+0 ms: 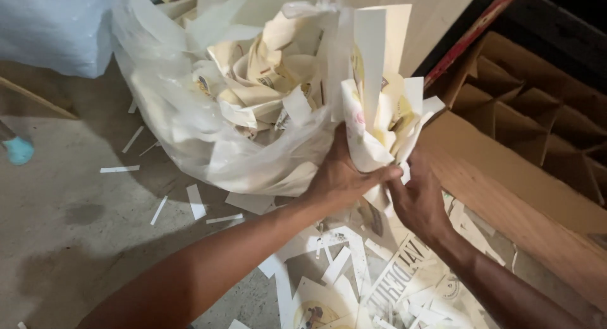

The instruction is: Picking up and sorting through printed paper scraps and labels on a production floor, placing waste material into a plastic bag.

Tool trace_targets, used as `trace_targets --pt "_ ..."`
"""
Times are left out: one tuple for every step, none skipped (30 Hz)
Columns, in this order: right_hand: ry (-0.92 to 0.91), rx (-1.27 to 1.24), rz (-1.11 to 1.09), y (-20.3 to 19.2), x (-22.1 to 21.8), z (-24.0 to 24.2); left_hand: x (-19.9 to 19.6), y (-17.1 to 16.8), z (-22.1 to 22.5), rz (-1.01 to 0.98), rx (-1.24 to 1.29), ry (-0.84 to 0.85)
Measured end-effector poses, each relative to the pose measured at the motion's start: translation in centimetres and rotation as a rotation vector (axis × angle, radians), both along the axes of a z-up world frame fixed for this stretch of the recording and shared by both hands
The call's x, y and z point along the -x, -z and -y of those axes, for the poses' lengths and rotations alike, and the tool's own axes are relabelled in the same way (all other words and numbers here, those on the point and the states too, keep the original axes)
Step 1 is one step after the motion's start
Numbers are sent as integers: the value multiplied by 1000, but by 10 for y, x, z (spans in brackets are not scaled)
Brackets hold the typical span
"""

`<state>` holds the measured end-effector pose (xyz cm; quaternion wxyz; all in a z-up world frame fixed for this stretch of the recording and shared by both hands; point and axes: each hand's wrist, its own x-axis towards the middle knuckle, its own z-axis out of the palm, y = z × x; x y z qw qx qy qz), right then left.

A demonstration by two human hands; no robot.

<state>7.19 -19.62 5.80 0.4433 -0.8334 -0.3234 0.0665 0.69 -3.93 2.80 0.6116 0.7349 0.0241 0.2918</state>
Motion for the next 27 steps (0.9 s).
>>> trace_targets --pt "-6 -1 5 1 1 1 -1 -1 -1 5 -1 -6" --pt "-41 7 50 2 3 2 -1 -2 -2 20 43 37" --pt "-76 16 95 3 5 4 -2 -3 -2 35 87 81" --pt "-80 14 98 1 6 4 -1 -9 -5 38 84 77" --pt "-150 63 227 -1 6 4 1 -14 -8 18 166 133" --pt "-217 114 352 -3 8 4 2 -19 -10 -5 249 192" --pt "-218 113 353 -7 9 4 2 -21 -14 -5 249 191" --pt "-286 156 381 -10 10 4 2 -23 -17 -51 258 204" --pt "-355 199 409 -13 11 4 2 -24 -21 -97 267 216" --pt "-353 197 408 -12 9 5 4 -22 -24 -98 265 218" --pt "-422 195 438 -11 8 6 5 -20 -28 -104 185 167" --pt "-491 194 468 -10 6 7 6 -18 -31 -111 106 116" --pt "-488 193 467 -13 4 7 5 -15 -31 -112 104 118" --pt "-543 189 532 -16 1 6 4 -13 -31 -73 151 104" --pt "-598 185 597 -19 -1 6 3 -10 -31 -33 199 91" --pt "-598 183 597 -20 -4 5 3 -13 -33 -34 197 91" --pt "-625 177 600 -21 -7 5 4 -14 -35 -11 267 84" --pt "-653 171 604 -22 -10 5 4 -16 -37 13 336 75" --pt "-653 169 605 -24 -19 11 -1 -18 -41 13 335 74" --pt "-579 168 477 -27 -27 18 -4 -19 -44 -30 368 23" --pt "-504 167 349 -29 -34 25 -7 -21 -46 -73 400 -27" --pt "-505 166 349 -31 -47 35 -11 -18 -52 -73 400 -28" --pt "-431 141 448 -34 -59 45 -14 -15 -57 -107 485 -29" --pt "-358 114 550 -38 -72 54 -18 -13 -64 -138 569 -31" --pt "-360 112 554 -40 -73 55 -21 -12 -67 -134 568 -34" --pt "-27 176 195 -42 -75 57 -23 -11 -70 -153 634 9" --pt "301 232 -171 -43 -77 58 -26 -10 -73 -172 699 52"
